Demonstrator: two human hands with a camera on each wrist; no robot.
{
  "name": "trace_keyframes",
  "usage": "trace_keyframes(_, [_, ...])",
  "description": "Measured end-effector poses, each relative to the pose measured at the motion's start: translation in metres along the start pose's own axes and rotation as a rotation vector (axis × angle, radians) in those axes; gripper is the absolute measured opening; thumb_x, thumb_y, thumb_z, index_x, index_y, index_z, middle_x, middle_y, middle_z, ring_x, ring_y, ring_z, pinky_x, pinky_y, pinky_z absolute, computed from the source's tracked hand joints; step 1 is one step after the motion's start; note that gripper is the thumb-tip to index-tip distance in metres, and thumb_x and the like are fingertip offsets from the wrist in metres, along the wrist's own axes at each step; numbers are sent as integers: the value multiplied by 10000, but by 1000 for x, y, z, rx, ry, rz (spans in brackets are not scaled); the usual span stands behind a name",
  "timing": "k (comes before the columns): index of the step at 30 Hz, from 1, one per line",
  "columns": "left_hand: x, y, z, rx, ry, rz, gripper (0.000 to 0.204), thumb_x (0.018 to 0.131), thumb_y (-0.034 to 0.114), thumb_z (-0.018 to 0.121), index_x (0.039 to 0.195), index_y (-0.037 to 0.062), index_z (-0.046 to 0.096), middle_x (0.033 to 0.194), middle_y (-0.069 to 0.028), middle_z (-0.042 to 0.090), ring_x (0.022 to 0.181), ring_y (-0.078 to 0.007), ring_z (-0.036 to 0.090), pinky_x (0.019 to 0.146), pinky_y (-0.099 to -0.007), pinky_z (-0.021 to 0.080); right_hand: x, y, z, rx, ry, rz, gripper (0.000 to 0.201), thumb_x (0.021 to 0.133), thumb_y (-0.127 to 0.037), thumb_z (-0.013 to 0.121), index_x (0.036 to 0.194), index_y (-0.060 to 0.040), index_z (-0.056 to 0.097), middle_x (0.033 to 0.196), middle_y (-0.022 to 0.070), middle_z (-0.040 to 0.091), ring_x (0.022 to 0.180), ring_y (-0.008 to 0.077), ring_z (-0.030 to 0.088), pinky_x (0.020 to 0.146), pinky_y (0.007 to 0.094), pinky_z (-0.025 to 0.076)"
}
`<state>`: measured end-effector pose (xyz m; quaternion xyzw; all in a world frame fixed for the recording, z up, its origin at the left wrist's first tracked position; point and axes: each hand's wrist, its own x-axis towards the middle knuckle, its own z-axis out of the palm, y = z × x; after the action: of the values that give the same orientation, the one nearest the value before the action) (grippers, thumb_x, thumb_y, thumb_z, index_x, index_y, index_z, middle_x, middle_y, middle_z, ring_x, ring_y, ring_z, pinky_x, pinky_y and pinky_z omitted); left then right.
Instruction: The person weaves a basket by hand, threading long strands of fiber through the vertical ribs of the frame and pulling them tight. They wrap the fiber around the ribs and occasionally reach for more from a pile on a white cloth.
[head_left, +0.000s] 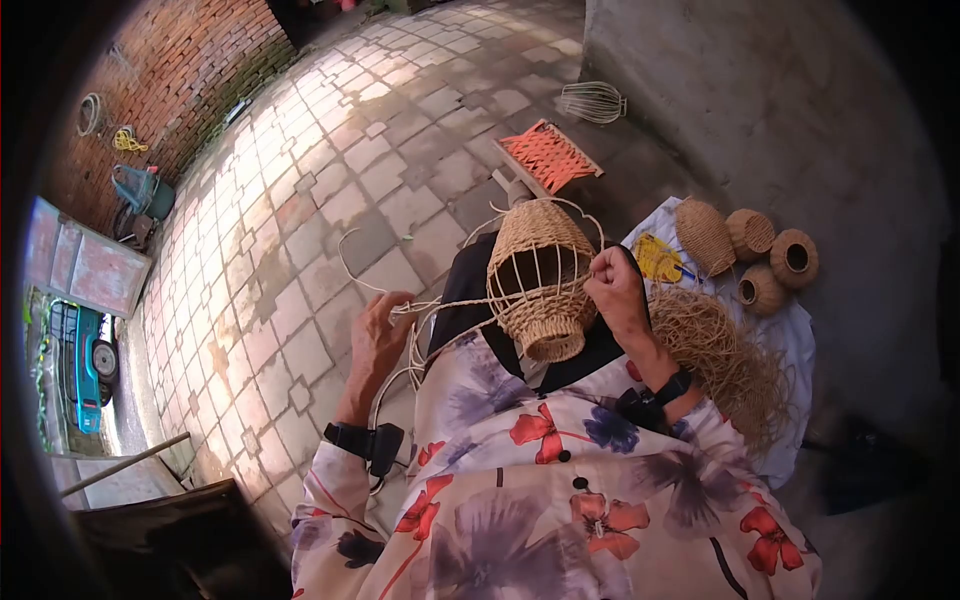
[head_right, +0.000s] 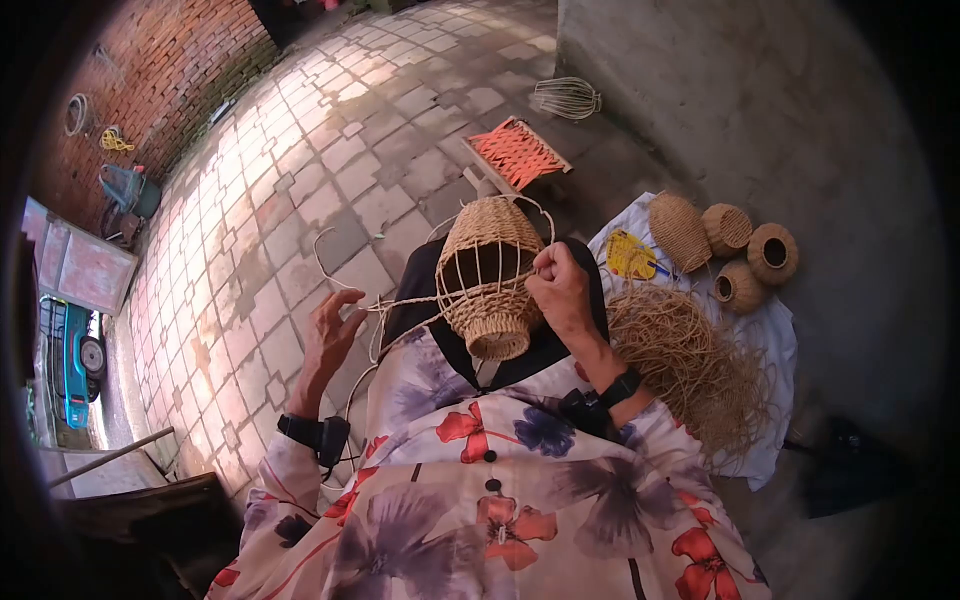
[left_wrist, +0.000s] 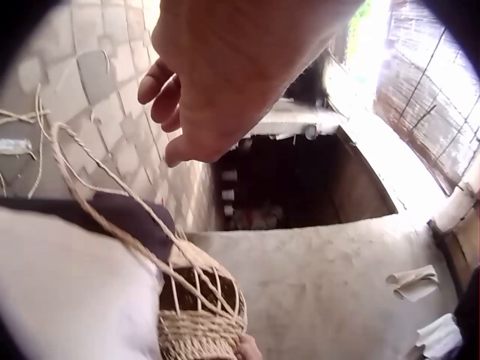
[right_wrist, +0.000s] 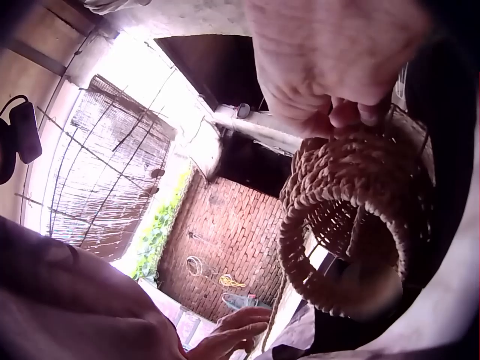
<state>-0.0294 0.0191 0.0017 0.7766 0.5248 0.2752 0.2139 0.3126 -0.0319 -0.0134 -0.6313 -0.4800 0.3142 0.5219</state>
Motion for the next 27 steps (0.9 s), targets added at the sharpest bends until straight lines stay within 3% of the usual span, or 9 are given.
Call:
trace_keyframes(3, [25,64,38,-203,-151,139,203,817,157,644,975,30,631,890,-136,647,691,-242,621,636,-346,480,1,6,-2,17,-26,17,140,720,-9,592,835,-17,513,659,-1,492,603,60,448,576,222,405])
trace_keyframes(7, [33,64,54,-177,-224,331,169,841,172,630,899,13,633,860,-143,643,651,-233,608,597,-343,462,1,6,-4,35,-31,57,135,722,-11,592,830,-20,511,665,-8,492,607,49,444,571,215,397])
trace_keyframes(10, [18,23,24,-53,-133,109,176,847,180,621,819,6,625,747,-154,613,660,-282,596,598,-359,452,0,3,-6,67,-57,73,136,720,-13,595,826,-22,509,658,-14,488,604,44,439,564,211,389])
trace_keyframes(14, [-42,-135,-51,306,34,-286,203,821,234,645,805,32,645,664,-158,609,629,-279,605,585,-389,447,-2,-1,-5,79,-45,41,137,718,-16,599,816,-20,503,635,-15,476,584,45,424,554,214,384])
trace_keyframes(17, [-51,-152,-74,429,8,-442,219,798,266,666,889,66,672,746,-142,650,716,-272,630,638,-380,477,-1,-5,-2,45,-27,6,139,717,-15,604,813,-19,503,631,-10,476,580,47,419,551,219,386])
trace_keyframes(20, [-24,-93,-39,333,69,-194,304,738,230,734,1001,93,666,935,-135,661,880,-302,639,733,-387,495,0,5,-1,13,5,-43,130,728,-12,600,814,-21,504,636,-10,486,591,43,441,554,217,391])
trace_keyframes(22, [8,-28,2,26,27,-24,247,787,210,692,994,79,667,938,-148,651,853,-306,637,730,-381,491,-1,5,-1,36,-11,-29,127,732,-12,599,816,-21,503,638,-13,484,591,41,443,554,217,391])
trace_keyframes(23, [18,26,10,-62,-94,-122,224,809,206,668,984,66,665,889,-150,645,798,-296,635,713,-368,488,0,5,-3,66,-25,-20,125,735,-12,597,817,-20,503,639,-16,481,592,39,444,555,216,391])
trace_keyframes(27, [34,74,52,-221,-209,174,158,834,176,634,909,41,669,808,-145,625,715,-300,618,670,-370,479,1,10,-6,96,-65,75,125,737,-10,595,820,-20,502,647,-18,485,597,36,450,559,213,392])
